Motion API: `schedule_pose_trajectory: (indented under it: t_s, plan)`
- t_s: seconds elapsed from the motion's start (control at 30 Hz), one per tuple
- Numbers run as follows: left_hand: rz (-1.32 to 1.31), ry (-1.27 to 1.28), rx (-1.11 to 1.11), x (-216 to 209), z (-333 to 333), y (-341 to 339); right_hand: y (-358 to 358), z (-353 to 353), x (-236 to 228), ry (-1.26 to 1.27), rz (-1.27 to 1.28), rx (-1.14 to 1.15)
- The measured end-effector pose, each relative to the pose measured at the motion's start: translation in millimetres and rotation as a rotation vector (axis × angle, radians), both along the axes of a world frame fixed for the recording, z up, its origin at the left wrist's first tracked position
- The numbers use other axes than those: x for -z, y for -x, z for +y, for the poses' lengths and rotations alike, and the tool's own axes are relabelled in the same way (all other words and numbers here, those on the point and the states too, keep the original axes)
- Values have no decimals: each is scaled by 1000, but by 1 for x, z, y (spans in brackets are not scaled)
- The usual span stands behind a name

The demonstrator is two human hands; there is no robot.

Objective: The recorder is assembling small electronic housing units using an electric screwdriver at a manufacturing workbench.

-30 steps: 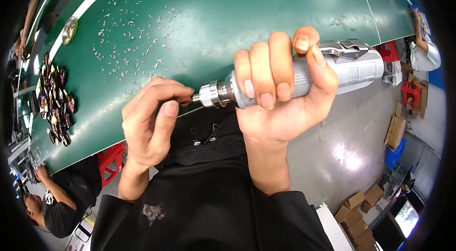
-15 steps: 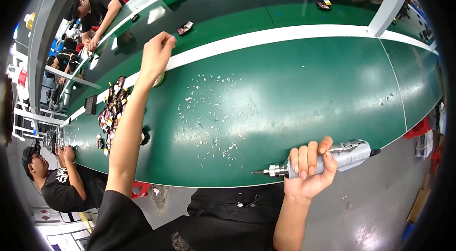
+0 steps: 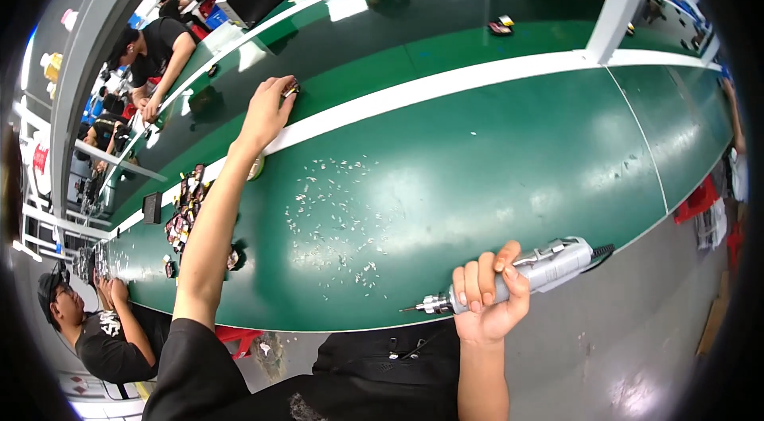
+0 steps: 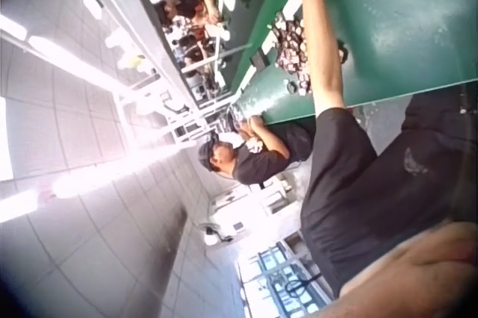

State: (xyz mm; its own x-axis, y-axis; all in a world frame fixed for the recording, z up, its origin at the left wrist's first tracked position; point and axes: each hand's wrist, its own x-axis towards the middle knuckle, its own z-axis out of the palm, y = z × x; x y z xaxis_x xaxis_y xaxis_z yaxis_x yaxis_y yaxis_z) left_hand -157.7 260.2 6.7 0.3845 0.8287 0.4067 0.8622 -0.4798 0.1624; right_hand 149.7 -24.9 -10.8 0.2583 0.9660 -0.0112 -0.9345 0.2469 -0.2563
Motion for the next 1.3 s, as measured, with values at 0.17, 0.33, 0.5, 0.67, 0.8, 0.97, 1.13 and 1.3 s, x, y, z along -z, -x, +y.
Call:
schedule_pose_trajectory:
  t_s: [0.17, 0.33, 0.5, 0.67, 0.8, 0.97, 1.13, 1.3]
  plan:
    - [-27, 131, 453, -26, -126, -102, -6, -7, 4, 0, -30, -53]
    - [20, 210, 744, -18, -215, -143, -9, -29, 2, 18, -60, -58]
    - [-137, 359, 786, -6, -230, -151, -4, -44, 4, 4, -108, -86]
    - [-79, 219, 761, -6, -234, -157, 5, -50, 7, 37, -106, -114]
    - [-38, 84, 768, 2, -238, -156, 19, -57, 10, 134, -66, -137]
    - [22, -122, 840, 5, -248, -158, 34, -58, 9, 278, -148, -45]
    - [107, -81, 850, -1, -248, -156, 30, -57, 10, 229, -181, -41]
    - [71, 13, 871, 4, -248, -150, -9, -49, -6, 24, -311, -210]
